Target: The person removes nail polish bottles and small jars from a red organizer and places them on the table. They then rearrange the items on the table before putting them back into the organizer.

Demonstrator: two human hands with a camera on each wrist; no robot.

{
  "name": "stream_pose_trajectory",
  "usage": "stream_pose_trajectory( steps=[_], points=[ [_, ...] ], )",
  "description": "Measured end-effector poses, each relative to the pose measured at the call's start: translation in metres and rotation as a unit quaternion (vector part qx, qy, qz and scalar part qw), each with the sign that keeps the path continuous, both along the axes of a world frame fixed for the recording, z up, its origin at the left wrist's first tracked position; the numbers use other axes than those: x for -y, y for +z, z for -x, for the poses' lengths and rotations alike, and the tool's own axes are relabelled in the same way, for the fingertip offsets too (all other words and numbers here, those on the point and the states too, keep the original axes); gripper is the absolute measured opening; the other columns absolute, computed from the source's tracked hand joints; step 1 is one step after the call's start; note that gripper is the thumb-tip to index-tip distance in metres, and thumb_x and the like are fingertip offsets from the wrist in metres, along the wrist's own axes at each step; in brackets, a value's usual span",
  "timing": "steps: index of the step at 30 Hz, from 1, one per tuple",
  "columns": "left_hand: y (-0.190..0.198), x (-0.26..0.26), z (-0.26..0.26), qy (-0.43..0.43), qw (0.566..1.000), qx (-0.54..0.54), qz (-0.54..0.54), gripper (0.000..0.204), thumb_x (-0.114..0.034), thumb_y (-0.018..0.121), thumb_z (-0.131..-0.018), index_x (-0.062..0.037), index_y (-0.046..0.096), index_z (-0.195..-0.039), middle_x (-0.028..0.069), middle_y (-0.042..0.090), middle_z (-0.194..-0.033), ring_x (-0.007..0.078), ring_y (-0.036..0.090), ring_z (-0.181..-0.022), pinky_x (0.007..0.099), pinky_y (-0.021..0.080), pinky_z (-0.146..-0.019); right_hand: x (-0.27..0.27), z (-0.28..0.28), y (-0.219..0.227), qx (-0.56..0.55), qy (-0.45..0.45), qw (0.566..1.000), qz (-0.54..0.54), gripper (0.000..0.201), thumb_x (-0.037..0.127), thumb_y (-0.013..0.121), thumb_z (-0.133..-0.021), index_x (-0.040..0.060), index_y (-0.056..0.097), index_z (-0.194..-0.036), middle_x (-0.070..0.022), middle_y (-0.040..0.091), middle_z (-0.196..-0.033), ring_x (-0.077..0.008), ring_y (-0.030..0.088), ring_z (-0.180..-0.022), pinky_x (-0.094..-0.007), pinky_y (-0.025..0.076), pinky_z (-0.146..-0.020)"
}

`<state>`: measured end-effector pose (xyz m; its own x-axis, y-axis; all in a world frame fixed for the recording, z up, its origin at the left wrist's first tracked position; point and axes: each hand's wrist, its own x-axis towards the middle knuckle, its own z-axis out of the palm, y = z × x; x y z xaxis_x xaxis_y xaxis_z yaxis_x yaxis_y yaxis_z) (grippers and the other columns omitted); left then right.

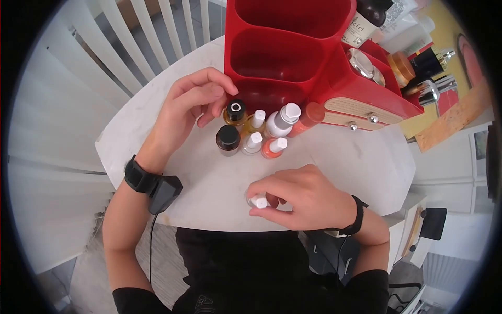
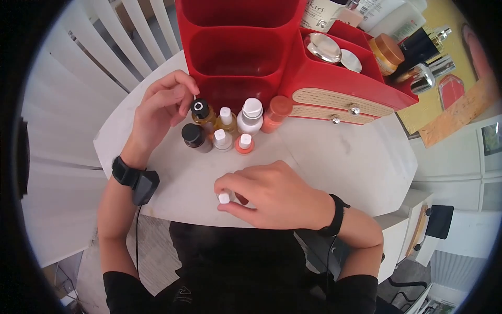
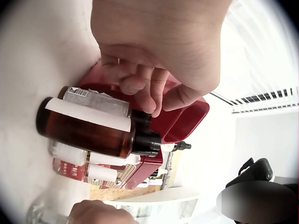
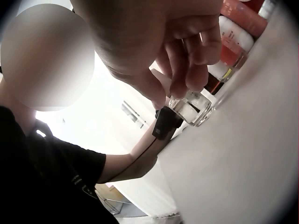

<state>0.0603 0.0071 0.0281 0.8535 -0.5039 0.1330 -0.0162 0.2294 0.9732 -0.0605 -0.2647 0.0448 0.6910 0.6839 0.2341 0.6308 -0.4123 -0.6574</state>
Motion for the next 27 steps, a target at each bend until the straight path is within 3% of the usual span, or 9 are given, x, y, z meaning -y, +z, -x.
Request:
stream_pose_trajectory(
  steps=[2, 6, 15, 18, 20, 21, 23, 27],
  points=[
    [-0.001, 0.001, 0.0, 0.002, 1.0, -0.004, -0.005, 0.026, -0.025, 0.06, -0.108, -0.005, 0.076, -0.113, -0.0017, 0.061, -0.078, 0.0046, 0.048, -0.067, 0.0225, 0.034, -0.059, 0.0, 0.001, 0.0, -0.063, 0.015, 0.997, -0.031, 0.02, 0.02, 0.084, -0.097, 0.0134, 0.071, -0.112, -0.0017, 0.07, -0.08, -0.0213, 0.069, -0.067, -0.0369, 0.052, -0.06],
    [0.002, 0.0, 0.001, 0.006, 1.0, -0.007, 0.002, 0.026, -0.026, 0.061, -0.107, -0.0054, 0.077, -0.112, -0.0018, 0.061, -0.079, 0.0044, 0.049, -0.067, 0.0223, 0.035, -0.06, -0.001, 0.001, -0.003, -0.026, 0.02, 0.999, -0.017, 0.02, 0.02, 0.084, -0.098, 0.0144, 0.072, -0.113, -0.0013, 0.072, -0.082, -0.0196, 0.071, -0.067, -0.0356, 0.053, -0.06],
    [0.001, -0.002, 0.0, -0.002, 1.0, -0.018, 0.01, 0.024, -0.025, 0.062, -0.104, -0.0062, 0.077, -0.11, -0.0014, 0.063, -0.081, 0.0044, 0.05, -0.067, 0.0223, 0.036, -0.06, 0.014, -0.006, 0.013, -0.107, 0.028, 0.993, -0.038, 0.04, 0.026, 0.093, -0.091, 0.015, 0.078, -0.127, -0.0011, 0.073, -0.082, -0.0171, 0.07, -0.066, -0.0304, 0.053, -0.06],
    [0.002, -0.002, 0.0, 0.0, 1.0, -0.019, 0.003, 0.024, -0.024, 0.063, -0.104, -0.0058, 0.077, -0.109, -0.0014, 0.063, -0.08, 0.0046, 0.05, -0.067, 0.0224, 0.036, -0.059, 0.028, -0.012, 0.02, -0.066, 0.008, 0.996, -0.062, 0.04, 0.018, 0.092, -0.09, 0.013, 0.078, -0.128, -0.0009, 0.075, -0.083, -0.0163, 0.069, -0.065, -0.03, 0.053, -0.06],
    [0.003, -0.002, -0.001, 0.003, 1.0, -0.015, 0.003, 0.025, -0.024, 0.062, -0.104, -0.0046, 0.077, -0.11, -0.0012, 0.063, -0.08, 0.0047, 0.051, -0.067, 0.0223, 0.036, -0.059, 0.036, -0.015, 0.022, 0.034, -0.087, 0.994, -0.064, 0.038, 0.008, 0.089, -0.09, 0.0102, 0.078, -0.126, -0.0014, 0.076, -0.085, -0.0157, 0.068, -0.063, -0.0296, 0.053, -0.059],
    [0.004, -0.001, 0.0, 0.001, 1.0, -0.017, 0.0, 0.025, -0.024, 0.062, -0.104, -0.0046, 0.077, -0.11, -0.0012, 0.063, -0.08, 0.0047, 0.051, -0.067, 0.0223, 0.036, -0.059, 0.037, -0.017, 0.021, 0.032, -0.09, 0.993, -0.067, 0.038, 0.008, 0.089, -0.09, 0.0102, 0.078, -0.126, -0.0014, 0.076, -0.085, -0.0157, 0.068, -0.063, -0.0296, 0.053, -0.059],
    [0.004, -0.001, 0.002, 0.0, 1.0, -0.004, 0.007, 0.025, -0.022, 0.061, -0.105, -0.003, 0.075, -0.111, -0.0012, 0.062, -0.079, 0.0047, 0.051, -0.068, 0.0221, 0.035, -0.059, 0.041, -0.018, 0.019, 0.115, -0.202, 0.972, -0.042, 0.039, 0.003, 0.086, -0.09, 0.0084, 0.075, -0.128, -0.0025, 0.077, -0.087, -0.0151, 0.067, -0.063, -0.029, 0.053, -0.059],
    [0.007, 0.001, 0.002, 0.011, 1.0, 0.015, -0.016, 0.025, -0.021, 0.059, -0.105, -0.0019, 0.074, -0.111, -0.0018, 0.061, -0.079, 0.0041, 0.052, -0.07, 0.0224, 0.035, -0.058, 0.044, -0.027, 0.011, 0.121, -0.257, 0.956, -0.071, 0.044, 0.004, 0.086, -0.091, 0.0082, 0.07, -0.132, -0.0022, 0.077, -0.086, -0.0148, 0.066, -0.061, -0.029, 0.052, -0.058]
  ],
)
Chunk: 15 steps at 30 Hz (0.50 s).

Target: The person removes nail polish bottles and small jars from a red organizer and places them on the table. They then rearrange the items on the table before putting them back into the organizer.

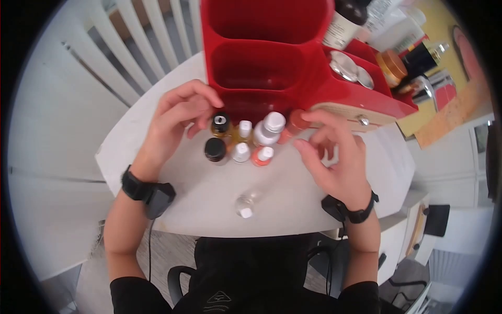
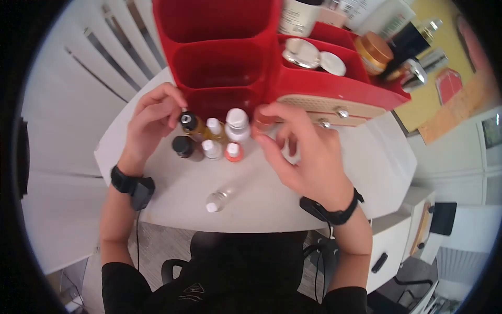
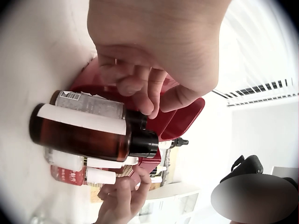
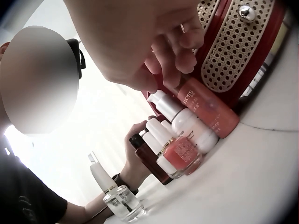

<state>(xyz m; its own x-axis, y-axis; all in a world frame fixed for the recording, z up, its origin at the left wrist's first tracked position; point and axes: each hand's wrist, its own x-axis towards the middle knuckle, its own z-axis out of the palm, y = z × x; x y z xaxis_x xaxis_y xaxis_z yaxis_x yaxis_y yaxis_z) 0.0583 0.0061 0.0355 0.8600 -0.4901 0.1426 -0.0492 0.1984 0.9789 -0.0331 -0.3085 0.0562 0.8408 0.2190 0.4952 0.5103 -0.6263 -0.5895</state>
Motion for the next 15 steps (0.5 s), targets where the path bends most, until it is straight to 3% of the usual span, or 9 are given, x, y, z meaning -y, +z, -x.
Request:
stream_pose_trajectory(
  steps=[6, 9, 15],
  points=[
    [-0.007, -0.002, -0.001, 0.016, 1.0, -0.004, -0.005, 0.025, -0.023, 0.059, -0.106, -0.0042, 0.075, -0.11, -0.0026, 0.06, -0.079, 0.0031, 0.052, -0.071, 0.0224, 0.034, -0.058, -0.002, -0.006, -0.003, -0.008, 0.001, 0.998, 0.065, 0.059, 0.013, 0.086, -0.094, 0.0131, 0.067, -0.15, -0.0037, 0.079, -0.093, -0.0158, 0.068, -0.065, -0.0302, 0.054, -0.059],
    [-0.004, -0.001, -0.001, 0.004, 1.0, 0.01, -0.011, 0.027, -0.027, 0.059, -0.108, -0.0064, 0.075, -0.11, -0.0029, 0.059, -0.079, 0.0031, 0.05, -0.07, 0.0228, 0.034, -0.058, -0.002, -0.016, -0.009, 0.044, 0.016, 0.997, 0.066, 0.055, 0.014, 0.086, -0.094, 0.012, 0.068, -0.146, -0.0043, 0.079, -0.094, -0.0174, 0.069, -0.066, -0.0308, 0.056, -0.061],
    [-0.002, -0.002, -0.001, -0.001, 1.0, 0.003, -0.017, 0.029, -0.028, 0.057, -0.106, -0.0064, 0.075, -0.111, -0.0023, 0.059, -0.078, 0.005, 0.047, -0.067, 0.0234, 0.035, -0.059, 0.004, -0.009, -0.007, -0.003, -0.002, 0.999, 0.051, 0.038, 0.014, 0.088, -0.091, 0.0104, 0.069, -0.123, -0.0034, 0.079, -0.089, -0.0175, 0.071, -0.065, -0.0309, 0.056, -0.061]
  ],
)
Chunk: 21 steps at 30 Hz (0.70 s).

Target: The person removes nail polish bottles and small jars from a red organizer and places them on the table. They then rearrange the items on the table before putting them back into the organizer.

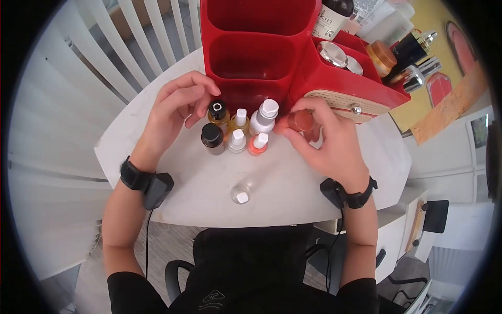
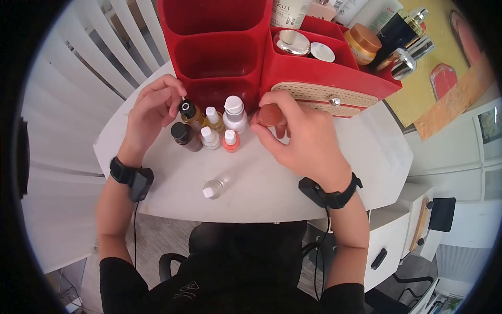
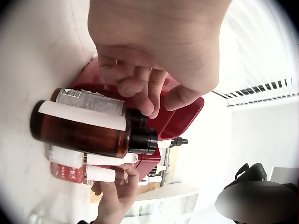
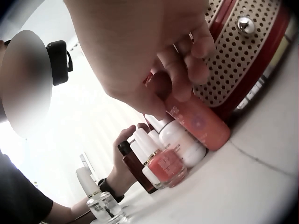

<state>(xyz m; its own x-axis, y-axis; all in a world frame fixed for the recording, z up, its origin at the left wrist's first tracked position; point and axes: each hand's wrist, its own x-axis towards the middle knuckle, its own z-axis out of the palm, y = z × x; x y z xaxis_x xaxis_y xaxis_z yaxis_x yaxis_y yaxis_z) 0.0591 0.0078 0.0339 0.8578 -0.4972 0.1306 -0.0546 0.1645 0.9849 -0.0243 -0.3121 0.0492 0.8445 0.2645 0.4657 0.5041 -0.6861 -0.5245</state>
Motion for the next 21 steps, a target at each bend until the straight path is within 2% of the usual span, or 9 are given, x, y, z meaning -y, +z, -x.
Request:
stream_pose_trajectory(
  steps=[4, 6, 9, 12, 15, 21],
  points=[
    [0.004, 0.001, 0.002, 0.003, 1.0, 0.002, 0.002, 0.033, -0.019, 0.049, -0.098, -0.0039, 0.074, -0.112, 0.0003, 0.06, -0.08, 0.007, 0.047, -0.068, 0.0242, 0.037, -0.06, 0.005, 0.006, 0.012, -0.022, 0.008, 1.0, -0.007, 0.036, 0.013, 0.091, -0.087, 0.0104, 0.068, -0.114, -0.0019, 0.075, -0.083, -0.0148, 0.067, -0.061, -0.0291, 0.053, -0.057],
    [0.003, -0.001, 0.0, 0.005, 1.0, 0.011, 0.012, 0.044, -0.013, 0.042, -0.087, -0.0007, 0.073, -0.115, 0.0032, 0.062, -0.082, 0.0088, 0.047, -0.068, 0.0248, 0.039, -0.061, 0.006, 0.011, 0.021, -0.035, 0.024, 0.999, -0.01, 0.035, 0.012, 0.092, -0.086, 0.0103, 0.068, -0.113, -0.0013, 0.074, -0.081, -0.0139, 0.066, -0.059, -0.0286, 0.053, -0.056],
    [0.006, -0.003, 0.0, 0.01, 1.0, 0.017, 0.007, 0.05, -0.011, 0.039, -0.082, 0.0017, 0.073, -0.116, 0.0051, 0.063, -0.084, 0.0097, 0.047, -0.069, 0.0249, 0.041, -0.062, 0.006, 0.02, 0.029, -0.075, 0.062, 0.995, -0.011, 0.035, 0.008, 0.092, -0.084, 0.0097, 0.069, -0.11, -0.0005, 0.073, -0.08, -0.0134, 0.067, -0.061, -0.0276, 0.054, -0.057],
    [0.004, -0.001, -0.002, 0.016, 1.0, 0.021, 0.01, 0.046, -0.012, 0.041, -0.083, 0.0013, 0.072, -0.114, 0.0058, 0.063, -0.082, 0.0096, 0.043, -0.064, 0.0249, 0.04, -0.061, 0.005, 0.026, 0.034, -0.127, 0.124, 0.984, -0.023, 0.035, 0.004, 0.091, -0.083, 0.0097, 0.07, -0.111, -0.0001, 0.074, -0.081, -0.0136, 0.07, -0.065, -0.0265, 0.057, -0.06],
    [0.003, -0.001, -0.002, 0.016, 1.0, 0.019, 0.006, 0.042, -0.014, 0.043, -0.083, 0.0009, 0.07, -0.112, 0.0061, 0.062, -0.081, 0.0094, 0.041, -0.06, 0.0247, 0.038, -0.061, 0.0, 0.031, 0.034, -0.182, 0.17, 0.967, -0.044, 0.035, 0.006, 0.091, -0.082, 0.0113, 0.071, -0.111, 0.0007, 0.074, -0.079, -0.0143, 0.069, -0.063, -0.0267, 0.055, -0.058],
    [0.003, 0.0, -0.004, 0.009, 1.0, 0.009, 0.001, 0.042, -0.014, 0.044, -0.083, 0.0007, 0.07, -0.112, 0.0056, 0.06, -0.08, 0.0091, 0.04, -0.061, 0.0242, 0.037, -0.06, -0.011, 0.034, 0.034, -0.178, 0.22, 0.959, -0.007, 0.034, 0.013, 0.091, -0.083, 0.0162, 0.071, -0.111, 0.0044, 0.071, -0.076, -0.0147, 0.068, -0.06, -0.0284, 0.05, -0.057]
  ],
)
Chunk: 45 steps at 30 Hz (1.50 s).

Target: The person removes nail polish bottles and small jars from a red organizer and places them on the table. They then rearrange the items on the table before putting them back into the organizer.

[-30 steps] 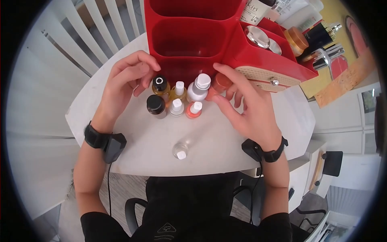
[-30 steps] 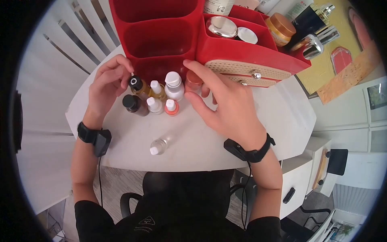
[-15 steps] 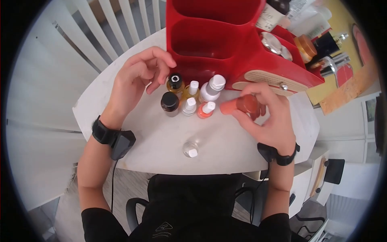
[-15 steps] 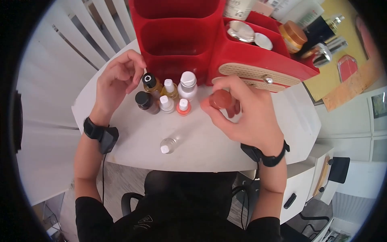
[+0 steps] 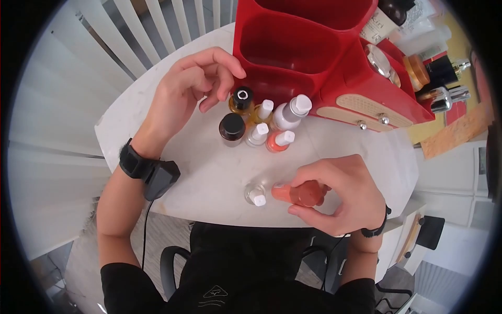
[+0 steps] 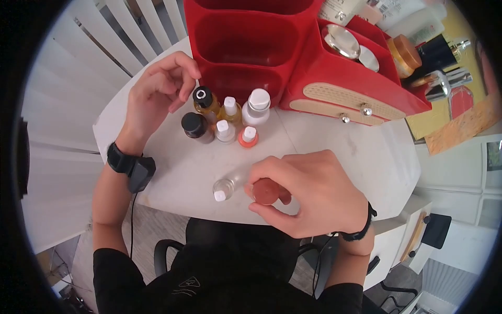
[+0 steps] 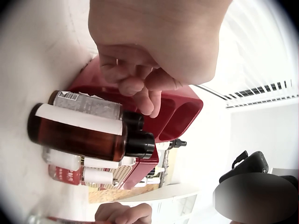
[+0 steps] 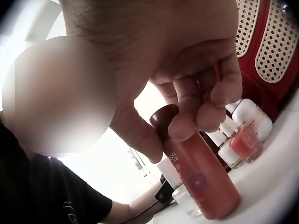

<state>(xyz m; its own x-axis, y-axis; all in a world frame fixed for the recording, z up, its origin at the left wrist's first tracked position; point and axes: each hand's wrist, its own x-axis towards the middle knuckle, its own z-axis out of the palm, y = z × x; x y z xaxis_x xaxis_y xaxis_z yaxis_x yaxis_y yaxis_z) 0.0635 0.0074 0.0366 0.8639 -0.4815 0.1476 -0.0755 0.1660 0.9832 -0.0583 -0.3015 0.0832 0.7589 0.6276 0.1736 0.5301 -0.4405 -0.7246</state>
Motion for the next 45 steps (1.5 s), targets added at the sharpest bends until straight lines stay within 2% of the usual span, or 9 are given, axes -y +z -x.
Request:
stream_pose_trajectory(
  steps=[4, 6, 9, 15, 21, 25, 30, 36, 45],
  points=[
    [-0.005, -0.001, -0.002, -0.012, 1.0, 0.009, 0.006, 0.049, -0.013, 0.041, -0.084, 0.0024, 0.074, -0.117, 0.0051, 0.064, -0.083, 0.009, 0.048, -0.069, 0.0241, 0.04, -0.062, -0.002, 0.0, -0.004, -0.006, 0.005, 1.0, 0.027, 0.037, 0.015, 0.092, -0.084, 0.0167, 0.069, -0.113, 0.0057, 0.07, -0.075, -0.014, 0.068, -0.061, -0.0288, 0.049, -0.056],
    [-0.005, 0.0, -0.001, -0.014, 1.0, 0.012, 0.001, 0.05, -0.013, 0.041, -0.084, 0.0023, 0.073, -0.118, 0.0045, 0.063, -0.084, 0.0089, 0.046, -0.068, 0.0239, 0.04, -0.062, -0.003, 0.0, -0.002, -0.004, 0.011, 0.999, 0.042, 0.039, 0.015, 0.098, -0.078, 0.0119, 0.073, -0.108, -0.0044, 0.071, -0.08, -0.0222, 0.07, -0.064, -0.0297, 0.055, -0.06],
    [-0.004, 0.002, 0.001, 0.002, 1.0, 0.016, -0.001, 0.044, -0.014, 0.043, -0.084, 0.0007, 0.07, -0.115, 0.0042, 0.059, -0.081, 0.0084, 0.038, -0.063, 0.0235, 0.035, -0.061, -0.004, 0.003, 0.002, -0.048, 0.011, 0.991, 0.121, 0.039, 0.019, 0.098, -0.078, 0.0131, 0.073, -0.108, -0.0041, 0.073, -0.082, -0.0228, 0.073, -0.069, -0.0305, 0.057, -0.065],
    [-0.003, 0.003, 0.0, 0.001, 1.0, 0.013, 0.0, 0.044, -0.014, 0.044, -0.083, 0.0001, 0.071, -0.115, 0.0032, 0.059, -0.082, 0.0076, 0.039, -0.064, 0.0228, 0.035, -0.06, -0.005, -0.001, -0.014, 0.017, 0.025, 0.996, 0.087, 0.045, 0.021, 0.098, -0.079, 0.0153, 0.074, -0.116, -0.0037, 0.077, -0.087, -0.0249, 0.077, -0.077, -0.0317, 0.057, -0.068],
    [-0.003, 0.0, -0.003, -0.019, 0.999, 0.027, -0.001, 0.05, -0.01, 0.041, -0.084, 0.0017, 0.074, -0.119, 0.0033, 0.063, -0.083, 0.008, 0.045, -0.067, 0.0237, 0.04, -0.061, -0.011, -0.001, -0.018, 0.049, 0.031, 0.993, 0.106, 0.046, 0.032, 0.093, -0.087, 0.018, 0.071, -0.125, -0.0009, 0.074, -0.081, -0.0229, 0.074, -0.07, -0.0357, 0.052, -0.06],
    [-0.005, 0.001, -0.002, -0.017, 1.0, 0.026, 0.003, 0.045, -0.013, 0.044, -0.083, -0.0002, 0.071, -0.116, 0.0031, 0.059, -0.081, 0.007, 0.04, -0.064, 0.0231, 0.035, -0.058, -0.013, -0.006, -0.016, 0.045, 0.039, 0.991, 0.118, 0.055, 0.039, 0.094, -0.085, 0.0183, 0.073, -0.131, -0.0021, 0.075, -0.081, -0.0239, 0.075, -0.071, -0.0363, 0.054, -0.064],
    [-0.005, 0.003, -0.001, -0.009, 1.0, 0.007, 0.01, 0.046, -0.01, 0.043, -0.081, 0.0002, 0.071, -0.116, 0.0036, 0.059, -0.081, 0.0072, 0.04, -0.064, 0.0229, 0.035, -0.057, -0.006, -0.023, -0.039, -0.167, 0.096, 0.98, 0.057, 0.068, 0.028, 0.092, -0.086, 0.0159, 0.071, -0.149, -0.0111, 0.081, -0.098, -0.0296, 0.078, -0.082, -0.0375, 0.061, -0.078],
    [-0.006, 0.002, -0.002, -0.007, 1.0, 0.006, 0.013, 0.045, -0.009, 0.044, -0.08, -0.0004, 0.071, -0.115, 0.0037, 0.059, -0.08, 0.0076, 0.04, -0.064, 0.0235, 0.034, -0.057, -0.013, -0.02, -0.036, -0.173, 0.112, 0.976, 0.064, 0.067, 0.023, 0.089, -0.087, 0.0147, 0.071, -0.15, -0.0155, 0.082, -0.109, -0.0355, 0.08, -0.094, -0.0395, 0.063, -0.088],
    [-0.003, 0.004, 0.001, -0.013, 1.0, -0.007, 0.001, 0.042, -0.009, 0.045, -0.08, -0.0009, 0.07, -0.113, 0.0035, 0.059, -0.08, 0.0071, 0.041, -0.064, 0.0227, 0.035, -0.057, -0.015, -0.018, -0.035, -0.172, 0.119, 0.975, 0.075, 0.063, 0.028, 0.087, -0.091, 0.0133, 0.071, -0.149, -0.0147, 0.081, -0.099, -0.0312, 0.079, -0.082, -0.0391, 0.061, -0.079]
  ],
)
